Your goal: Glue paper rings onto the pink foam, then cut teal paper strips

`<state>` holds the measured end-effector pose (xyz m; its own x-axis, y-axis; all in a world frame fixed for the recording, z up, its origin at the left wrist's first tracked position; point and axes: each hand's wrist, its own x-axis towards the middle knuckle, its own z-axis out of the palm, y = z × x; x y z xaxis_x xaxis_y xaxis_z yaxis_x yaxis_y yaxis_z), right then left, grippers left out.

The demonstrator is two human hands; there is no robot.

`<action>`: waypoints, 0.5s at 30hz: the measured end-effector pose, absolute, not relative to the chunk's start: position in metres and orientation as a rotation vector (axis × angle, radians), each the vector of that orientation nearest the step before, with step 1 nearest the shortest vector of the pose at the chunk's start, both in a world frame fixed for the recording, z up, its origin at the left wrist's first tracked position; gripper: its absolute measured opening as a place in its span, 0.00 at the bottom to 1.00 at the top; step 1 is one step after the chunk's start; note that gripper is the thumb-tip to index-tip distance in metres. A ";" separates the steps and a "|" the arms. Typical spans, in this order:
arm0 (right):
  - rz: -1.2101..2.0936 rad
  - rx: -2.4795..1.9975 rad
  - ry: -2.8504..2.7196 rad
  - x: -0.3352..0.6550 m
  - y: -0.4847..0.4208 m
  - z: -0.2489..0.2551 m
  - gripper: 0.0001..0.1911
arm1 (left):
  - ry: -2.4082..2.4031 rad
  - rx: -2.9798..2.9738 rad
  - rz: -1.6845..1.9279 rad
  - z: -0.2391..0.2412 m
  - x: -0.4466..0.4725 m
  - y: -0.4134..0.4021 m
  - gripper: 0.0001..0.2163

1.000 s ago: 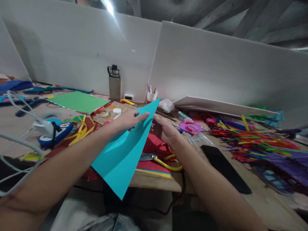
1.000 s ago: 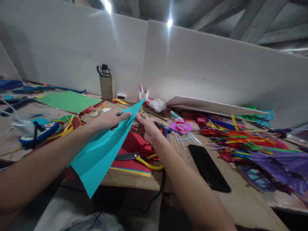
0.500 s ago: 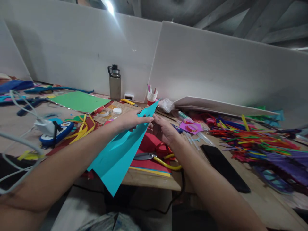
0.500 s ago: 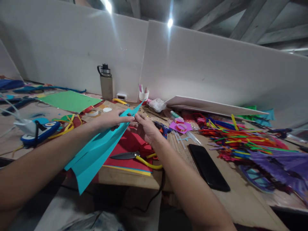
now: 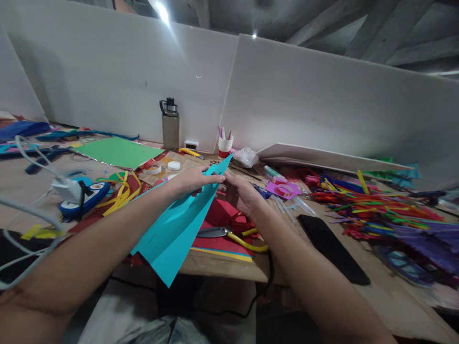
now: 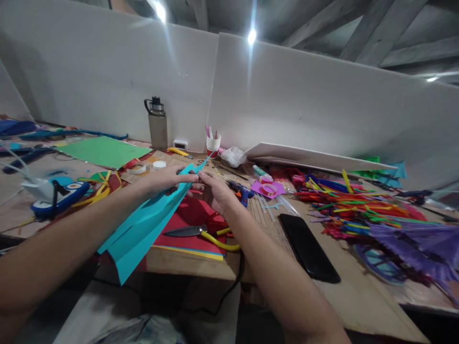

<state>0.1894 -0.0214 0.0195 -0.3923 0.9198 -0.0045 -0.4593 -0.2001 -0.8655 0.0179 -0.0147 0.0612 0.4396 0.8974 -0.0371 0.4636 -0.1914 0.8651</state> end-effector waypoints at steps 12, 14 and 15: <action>1.386 -1.100 -1.146 0.184 -0.022 0.019 0.09 | 1.389 2.071 0.512 0.074 0.021 -0.024 0.10; 1.269 -1.187 -1.158 0.184 -0.020 0.015 0.09 | 1.454 2.211 0.511 0.080 0.022 -0.027 0.07; 1.230 -1.209 -1.161 0.185 -0.018 0.013 0.10 | 1.483 2.275 0.541 0.084 0.022 -0.029 0.06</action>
<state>0.1854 -0.0179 0.0134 0.0158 0.9996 -0.0239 -0.0341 -0.0234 -0.9991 0.0219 -0.0288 0.0838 0.3725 0.9209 0.1151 0.7785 -0.3776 0.5014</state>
